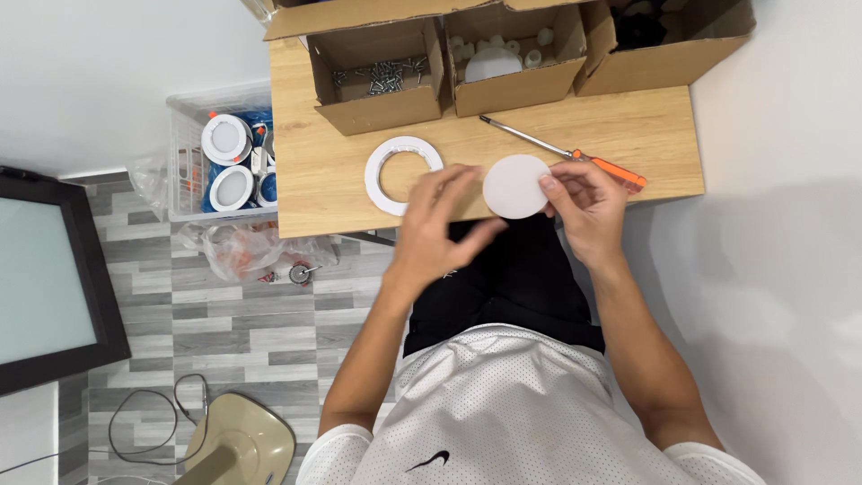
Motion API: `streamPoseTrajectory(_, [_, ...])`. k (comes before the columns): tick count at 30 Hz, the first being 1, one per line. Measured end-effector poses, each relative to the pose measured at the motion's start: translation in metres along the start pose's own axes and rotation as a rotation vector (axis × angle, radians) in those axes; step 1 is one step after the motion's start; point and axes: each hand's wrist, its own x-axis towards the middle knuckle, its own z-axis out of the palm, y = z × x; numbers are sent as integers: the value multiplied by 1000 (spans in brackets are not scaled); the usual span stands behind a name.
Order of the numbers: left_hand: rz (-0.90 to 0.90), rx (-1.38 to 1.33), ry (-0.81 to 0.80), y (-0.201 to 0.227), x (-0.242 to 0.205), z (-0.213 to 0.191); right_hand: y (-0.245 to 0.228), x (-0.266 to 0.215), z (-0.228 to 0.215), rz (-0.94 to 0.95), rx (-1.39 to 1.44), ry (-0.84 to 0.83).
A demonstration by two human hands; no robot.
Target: The person assembles LED light fixtures at a wooden table. They use an orange screwdriver to tighten screws on the back of a circular LED module, then place a white plastic ring and a translucent cover over it. The person repeats this process with a second LED module, securing the components together.
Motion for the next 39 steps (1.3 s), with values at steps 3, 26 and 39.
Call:
streamPoseTrajectory(3, [42, -29, -68, 10, 0, 15, -4, 0, 5, -3, 15, -7])
streamPoseTrajectory(26, [-154, -278, -38, -49, 20, 81, -8, 52, 24, -191, -195, -273])
streamPoseTrajectory(39, [-26, -57, 22, -58, 31, 83, -5, 60, 17, -375, -268, -181])
